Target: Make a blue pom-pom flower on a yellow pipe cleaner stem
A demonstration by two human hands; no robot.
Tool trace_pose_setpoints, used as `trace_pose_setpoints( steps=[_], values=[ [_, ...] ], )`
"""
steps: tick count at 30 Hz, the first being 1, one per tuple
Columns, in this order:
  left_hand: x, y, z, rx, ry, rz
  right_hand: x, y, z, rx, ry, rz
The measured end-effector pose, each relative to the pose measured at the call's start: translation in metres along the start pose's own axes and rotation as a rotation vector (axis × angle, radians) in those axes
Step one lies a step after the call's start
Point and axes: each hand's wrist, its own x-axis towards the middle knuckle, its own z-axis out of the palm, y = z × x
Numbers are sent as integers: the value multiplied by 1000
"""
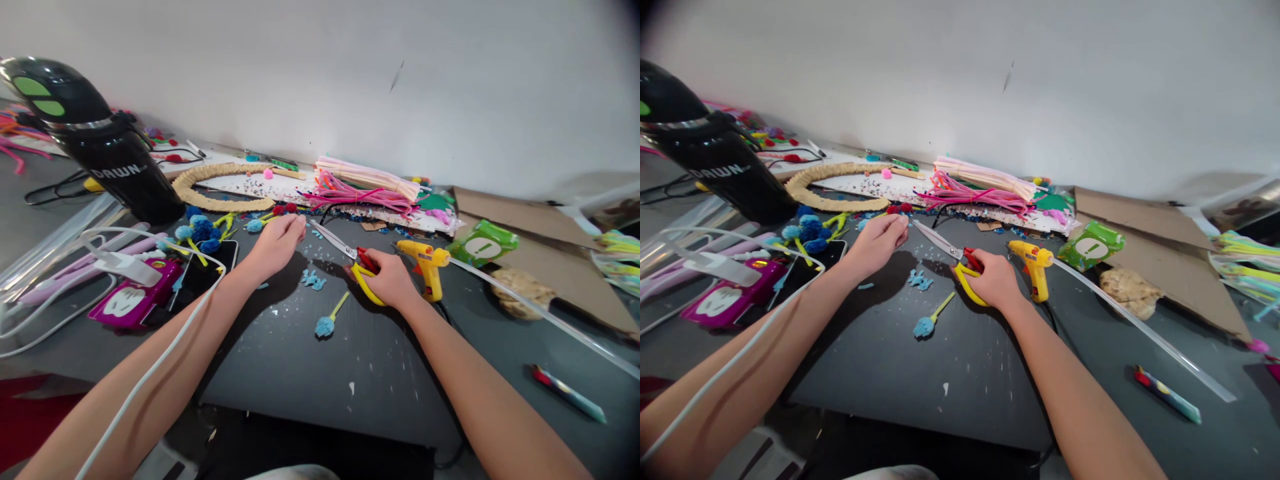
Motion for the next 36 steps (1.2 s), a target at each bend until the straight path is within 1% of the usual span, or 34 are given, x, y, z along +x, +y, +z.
trace_pose_setpoints(
  steps=[7, 10, 13, 16, 17, 18, 19, 20, 22, 23, 24, 26, 29, 32, 36],
  values=[
    [0, -1, 0, -19, -5, -8, 0, -1, 0, 12, 17, -4],
    [0, 0, -3, -58, -54, -17, -1, -2, 0, 26, 23, 0],
    [-3, 2, -6, -47, -166, -25, -1, -2, 0, 33, 23, -3],
    [-7, 3, -7, 95, -365, -70, 0, -2, -1, 33, 26, -10],
    [-7, 2, -6, 153, -418, -74, 0, -2, -1, 32, 28, -12],
    [-8, 1, -5, 205, -436, -61, 0, -2, -1, 32, 30, -13],
    [-8, 0, -4, 255, -413, -32, 0, -2, -1, 32, 32, -11],
    [-7, -2, -3, 302, -359, 10, 0, -2, -1, 34, 33, -8],
    [-4, -7, -2, 406, -201, 93, 0, -2, 0, 38, 39, -1],
    [-1, -10, -1, 456, -144, 124, 0, -1, 0, 39, 45, 2],
    [1, -12, -1, 497, -114, 148, 0, -1, 1, 39, 50, 4],
    [6, -17, 1, 580, -109, 209, 1, -1, 2, 38, 56, 9],
    [11, -21, 4, 749, -141, 284, 1, -1, 3, 32, 54, 17],
    [12, -23, 8, 886, -193, 268, 1, -1, 3, 31, 52, 16],
    [12, -28, 9, 941, -253, 226, 1, 0, 3, 27, 53, 9]
  ],
)
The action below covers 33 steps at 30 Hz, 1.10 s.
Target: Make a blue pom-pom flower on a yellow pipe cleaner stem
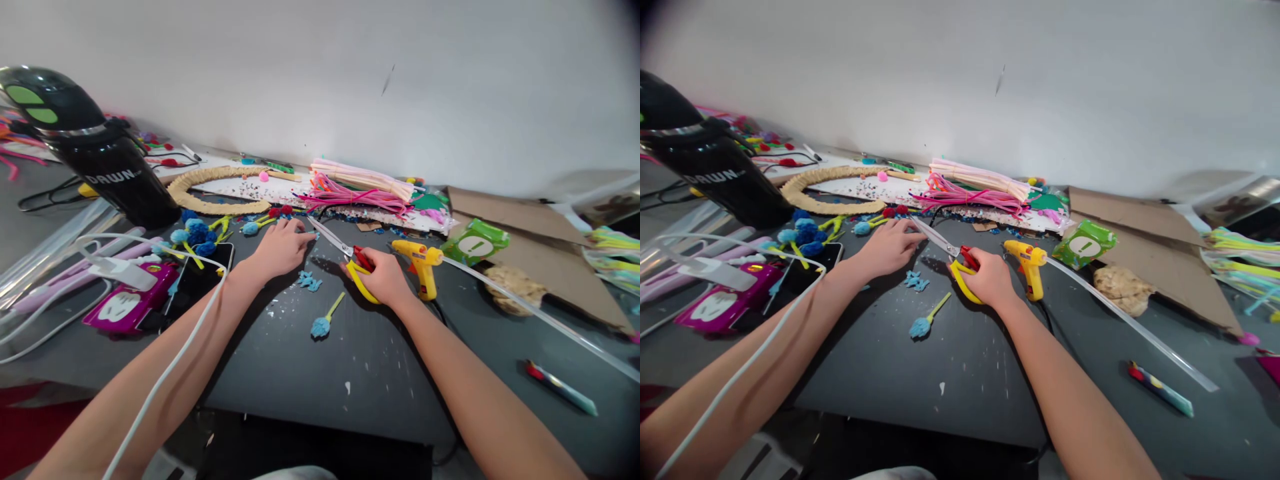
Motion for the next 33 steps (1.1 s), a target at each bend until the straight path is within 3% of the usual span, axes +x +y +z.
trace_pose_setpoints(
  steps=[7, 18, 27, 33],
  values=[
    [1, -3, 1, -69, 9, -40, 1, 1, 1, -7, -2, -3],
    [-11, -7, -13, 10, 89, -174, 1, -1, -1, -15, -25, 11],
    [-5, -11, 0, 22, 41, -164, 1, -1, -1, -26, -34, 22],
    [-1, -13, 1, -20, 92, -155, 1, -2, -1, -30, -26, 16]
  ],
)
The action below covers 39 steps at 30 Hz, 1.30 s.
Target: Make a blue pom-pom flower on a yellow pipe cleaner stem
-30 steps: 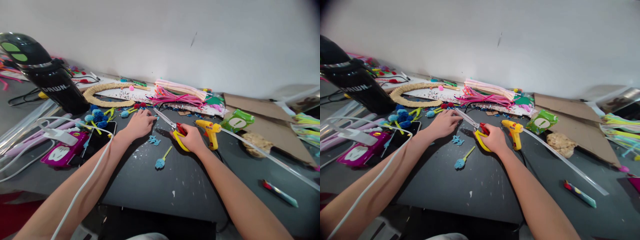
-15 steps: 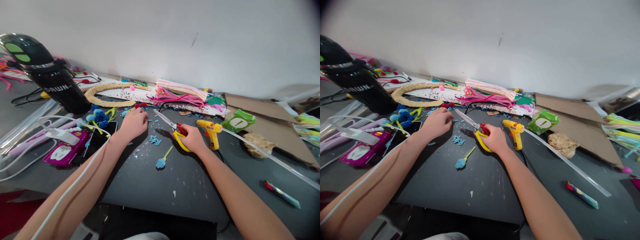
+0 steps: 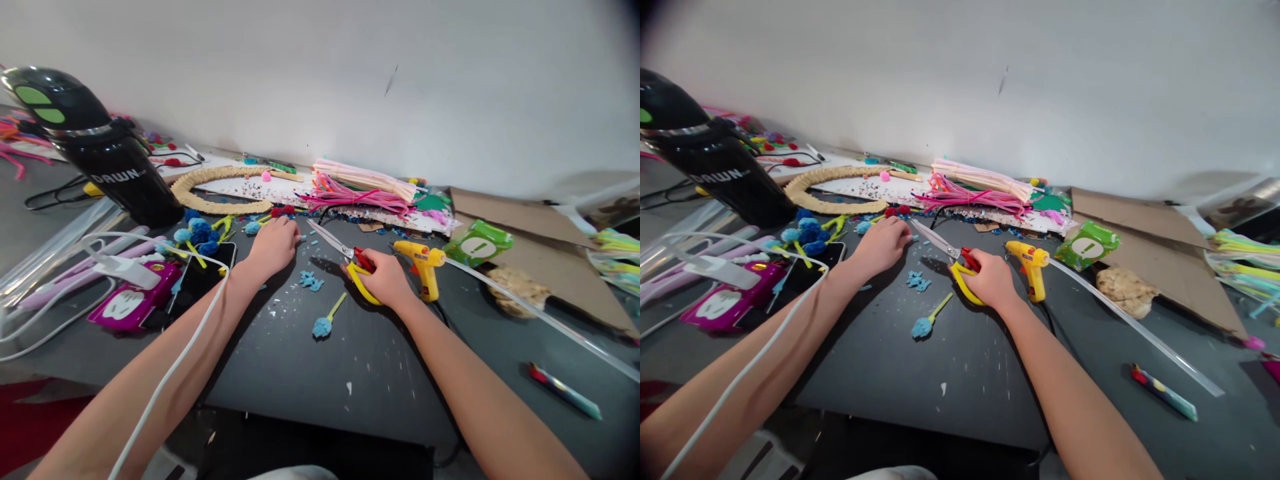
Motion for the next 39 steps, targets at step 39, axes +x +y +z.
trace_pose_setpoints(
  steps=[39],
  values=[
    [-12, 11, -28, -594, 223, -120, -4, -4, 1, -41, 28, -3]
  ],
)
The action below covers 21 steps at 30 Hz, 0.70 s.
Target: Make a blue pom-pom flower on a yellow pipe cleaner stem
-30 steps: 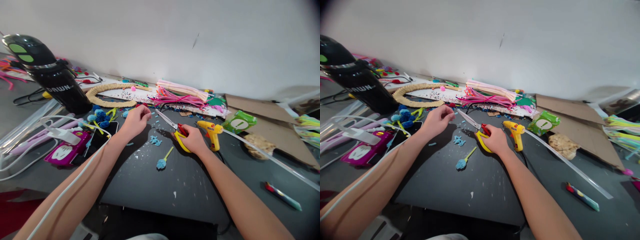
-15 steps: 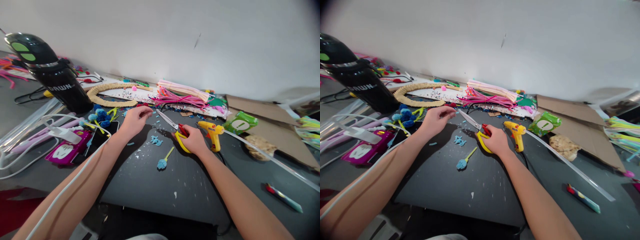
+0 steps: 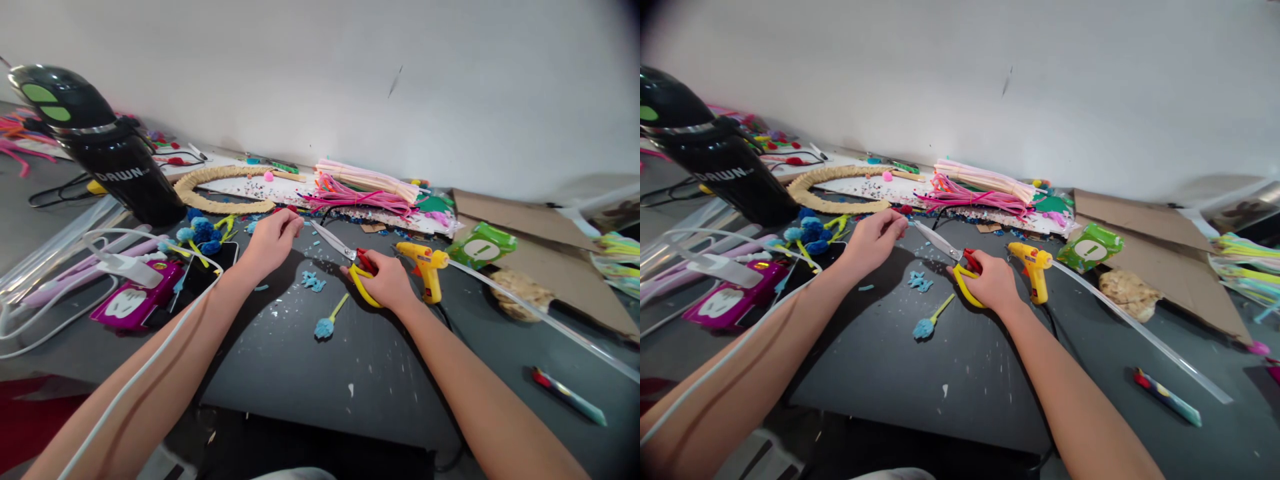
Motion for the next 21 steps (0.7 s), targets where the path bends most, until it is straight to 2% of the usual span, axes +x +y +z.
trace_pose_setpoints(
  steps=[21],
  values=[
    [-1, 3, 2, -86, -19, 2, 2, 5, 2, 35, -8, -17]
  ],
)
